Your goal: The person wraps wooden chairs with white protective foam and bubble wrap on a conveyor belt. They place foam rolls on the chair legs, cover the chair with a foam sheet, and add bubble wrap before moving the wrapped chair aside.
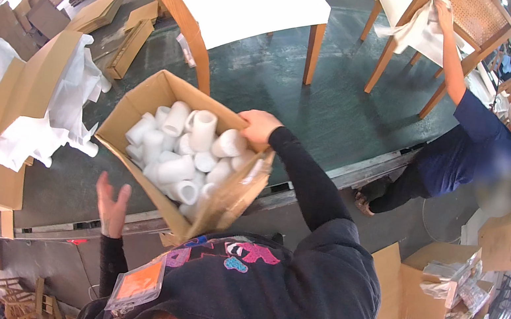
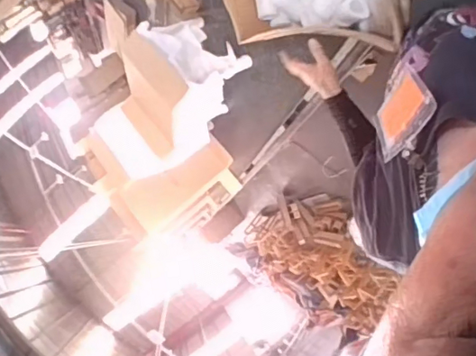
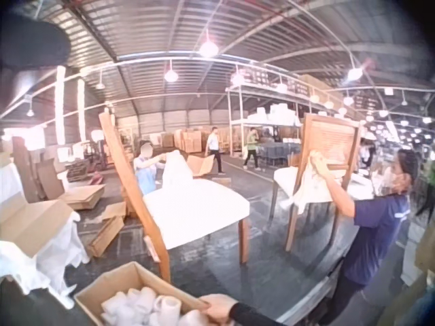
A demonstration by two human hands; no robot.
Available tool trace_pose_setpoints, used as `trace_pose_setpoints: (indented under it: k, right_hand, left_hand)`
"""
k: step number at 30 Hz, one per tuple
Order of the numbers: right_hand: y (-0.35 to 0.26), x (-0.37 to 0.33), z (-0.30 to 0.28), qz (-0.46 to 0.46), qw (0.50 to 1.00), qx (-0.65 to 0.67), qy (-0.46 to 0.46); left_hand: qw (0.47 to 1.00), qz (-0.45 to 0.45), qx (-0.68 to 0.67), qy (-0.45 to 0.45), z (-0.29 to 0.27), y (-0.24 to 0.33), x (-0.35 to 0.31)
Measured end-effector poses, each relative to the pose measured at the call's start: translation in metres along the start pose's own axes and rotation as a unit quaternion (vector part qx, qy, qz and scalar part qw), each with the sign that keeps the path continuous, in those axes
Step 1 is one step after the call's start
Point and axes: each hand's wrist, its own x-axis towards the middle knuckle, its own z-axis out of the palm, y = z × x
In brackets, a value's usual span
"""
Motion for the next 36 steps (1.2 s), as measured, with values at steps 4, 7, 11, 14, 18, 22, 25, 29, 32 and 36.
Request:
trace_pose_setpoints:
  k: [4,7,11,14,18,22,25,29,32,36]
  right_hand:
    - [0.056,-0.062,-0.052,0.036,0.998,-0.035,0.029]
    - [0.104,-0.11,-0.092,0.079,0.993,-0.075,0.052]
    - [0.166,-0.198,-0.14,0.09,0.981,-0.114,0.132]
    - [0.216,-0.277,-0.165,0.162,0.955,-0.144,0.202]
    - [0.247,-0.326,-0.169,0.256,0.92,-0.108,0.274]
    - [0.252,-0.327,-0.178,0.301,0.885,-0.152,0.323]
    - [0.228,-0.284,-0.163,0.325,0.863,-0.18,0.344]
    - [0.2,-0.251,-0.15,0.404,0.828,-0.205,0.33]
    - [0.199,-0.264,-0.153,0.424,0.81,-0.198,0.354]
    - [0.19,-0.263,-0.156,0.463,0.791,-0.209,0.34]
  left_hand:
    - [0.838,-0.261,-0.341,-0.337,0.083,0.048,-0.055]
    - [0.872,-0.046,-0.291,-0.391,0.158,0.09,-0.098]
    - [0.778,-0.036,-0.321,-0.539,0.221,0.124,-0.122]
    - [0.784,0.082,-0.278,-0.549,0.253,0.133,-0.101]
    - [0.935,0.141,-0.207,-0.252,0.243,0.171,0.015]
    - [0.975,0.177,-0.102,0.085,0.225,0.205,0.171]
    - [0.965,0.123,-0.027,0.232,0.193,0.233,0.262]
    - [0.934,0.11,-0.104,0.323,0.17,0.252,0.341]
    - [0.952,0.068,-0.165,0.25,0.172,0.259,0.384]
    - [0.916,0.166,-0.119,0.346,0.198,0.241,0.421]
